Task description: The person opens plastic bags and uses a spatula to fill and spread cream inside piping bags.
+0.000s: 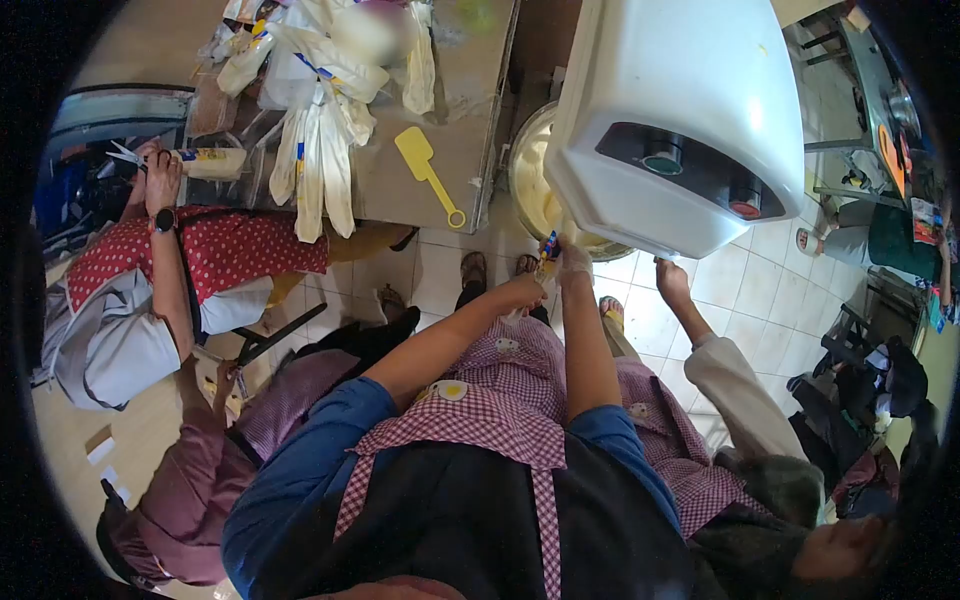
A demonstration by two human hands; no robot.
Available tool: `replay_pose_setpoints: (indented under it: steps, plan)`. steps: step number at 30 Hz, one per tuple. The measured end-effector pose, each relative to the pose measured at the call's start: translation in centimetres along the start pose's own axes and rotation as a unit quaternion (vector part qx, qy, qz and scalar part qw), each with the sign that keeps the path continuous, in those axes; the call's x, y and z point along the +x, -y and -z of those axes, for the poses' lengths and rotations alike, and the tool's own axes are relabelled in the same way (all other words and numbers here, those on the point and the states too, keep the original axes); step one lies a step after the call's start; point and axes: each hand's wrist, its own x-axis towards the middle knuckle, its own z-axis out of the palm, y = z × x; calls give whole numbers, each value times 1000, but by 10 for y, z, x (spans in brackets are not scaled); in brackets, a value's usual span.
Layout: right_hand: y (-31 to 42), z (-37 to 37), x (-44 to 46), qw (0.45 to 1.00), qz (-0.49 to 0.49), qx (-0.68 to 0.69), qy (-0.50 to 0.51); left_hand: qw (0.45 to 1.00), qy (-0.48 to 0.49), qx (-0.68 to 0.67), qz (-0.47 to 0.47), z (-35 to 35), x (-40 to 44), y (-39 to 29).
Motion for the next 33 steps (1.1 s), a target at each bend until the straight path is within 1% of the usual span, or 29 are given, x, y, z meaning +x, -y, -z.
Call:
replay_pose_setpoints:
  steps: [1, 3, 7, 8, 10, 11, 13, 14, 16, 17, 19, 20, 22, 23, 24, 25, 26, 27, 28, 29, 30, 31, 33]
  plan:
    - [4, -4, 0, 1000, -1, -2, 0, 1000, -9, 0, -8, -1, 1, 2]
    - [12, -12, -1, 998, -25, 36, -52, 1000, -19, -2, -2, -2, 6, 3]
    - [16, 1, 27, 999, 21, 13, -39, 999, -23, 17, 20, -1, 1, -4]
    - [16, 1, 31, 999, 20, 12, -40, 999, -23, 15, 20, 0, 2, -2]
    - [18, 1, 33, 998, 46, -13, -41, 999, -15, -48, 16, 0, 7, 4]
    - [21, -6, 25, 998, 46, -15, -42, 999, -15, -49, 17, 0, 4, 0]
    - [28, -17, 5, 999, -13, -37, -17, 998, -29, -13, 45, 0, -2, -7]
    - [29, -20, -5, 999, -13, -38, -17, 998, -29, -14, 45, 2, -1, -4]
    - [28, -24, -29, 986, -116, -61, 100, 999, -32, 11, 18, 8, 2, -1]
    - [17, -29, -46, 977, -105, -183, 23, 999, -30, 11, 17, 11, 3, -2]
    - [0, -22, -64, 970, -102, -218, 30, 999, -39, -9, -32, 14, 6, -3]
    - [-1, -19, -62, 970, -103, -220, 29, 999, -38, -11, -32, 12, 6, -2]
    - [-10, -14, -51, 975, -58, -215, -13, 998, -55, -30, -5, 10, 4, 2]
    - [-13, -6, -40, 975, -57, -213, -13, 997, -63, -39, 8, 9, 5, 2]
    - [-13, 8, -24, 957, -14, -290, 7, 997, -62, -39, 8, 9, 7, 3]
    - [-16, 29, 1, 930, 30, -365, 29, 997, -66, -26, 19, 10, 11, 4]
    - [-43, 83, 59, 887, 209, -394, 114, 997, -71, -15, 31, 12, 10, 5]
    - [-49, 108, 90, 888, 209, -393, 116, 997, -74, -14, 31, 14, 8, 4]
    - [-52, 126, 112, 840, 254, -471, 87, 997, -63, -21, 30, 15, 5, 4]
    - [-51, 124, 113, 783, 296, -544, 56, 998, -52, -28, 29, 13, 3, 5]
    - [-48, 122, 114, 787, 291, -544, 13, 998, -52, -28, 29, 13, 1, 6]
    - [-40, 116, 111, 787, 291, -543, 13, 998, -43, -37, 23, 11, 1, 6]
    - [-21, 103, 101, 895, 226, -384, -29, 998, -35, -47, 16, 9, 2, 9]
